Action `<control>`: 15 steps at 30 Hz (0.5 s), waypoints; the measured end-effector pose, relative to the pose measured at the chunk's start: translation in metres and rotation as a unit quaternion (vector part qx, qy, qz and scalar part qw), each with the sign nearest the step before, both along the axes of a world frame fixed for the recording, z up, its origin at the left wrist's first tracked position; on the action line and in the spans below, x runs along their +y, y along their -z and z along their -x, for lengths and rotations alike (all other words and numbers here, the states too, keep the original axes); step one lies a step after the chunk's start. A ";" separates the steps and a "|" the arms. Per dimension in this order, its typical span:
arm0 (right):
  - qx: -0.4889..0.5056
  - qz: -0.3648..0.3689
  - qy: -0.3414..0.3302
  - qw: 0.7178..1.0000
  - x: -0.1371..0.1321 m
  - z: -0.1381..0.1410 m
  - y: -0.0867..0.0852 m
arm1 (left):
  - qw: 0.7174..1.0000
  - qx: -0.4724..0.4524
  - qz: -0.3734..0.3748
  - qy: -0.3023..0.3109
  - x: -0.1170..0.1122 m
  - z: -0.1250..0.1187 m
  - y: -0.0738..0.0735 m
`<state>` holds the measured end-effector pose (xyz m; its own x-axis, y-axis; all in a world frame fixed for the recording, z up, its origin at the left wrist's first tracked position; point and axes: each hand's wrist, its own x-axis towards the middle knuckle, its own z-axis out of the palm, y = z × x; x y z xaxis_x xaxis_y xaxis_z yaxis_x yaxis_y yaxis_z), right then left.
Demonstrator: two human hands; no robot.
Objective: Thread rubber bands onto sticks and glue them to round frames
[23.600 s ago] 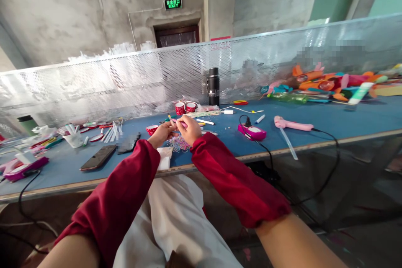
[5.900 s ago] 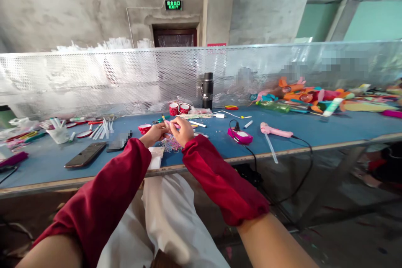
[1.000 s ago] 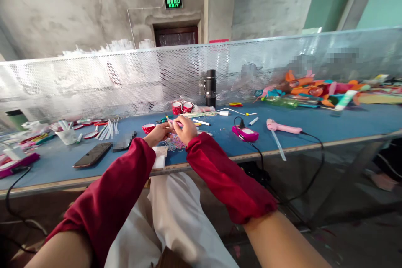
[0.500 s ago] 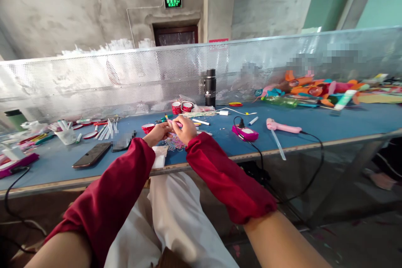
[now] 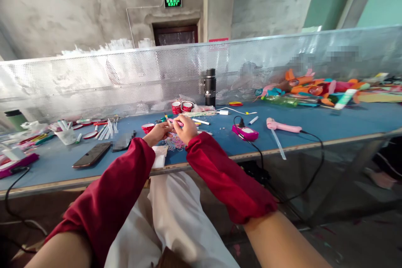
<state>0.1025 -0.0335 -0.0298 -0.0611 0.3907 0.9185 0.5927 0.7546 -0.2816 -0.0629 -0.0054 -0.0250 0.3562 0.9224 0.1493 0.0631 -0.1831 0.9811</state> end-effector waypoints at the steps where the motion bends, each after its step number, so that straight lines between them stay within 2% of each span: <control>1: -0.004 0.001 -0.003 1.000 0.000 0.000 0.000 | 1.000 0.000 0.000 -0.002 0.000 0.000 0.000; 15: 0.000 0.004 0.012 1.000 -0.003 0.001 -0.002 | 1.000 0.007 0.003 -0.008 -0.004 -0.001 -0.003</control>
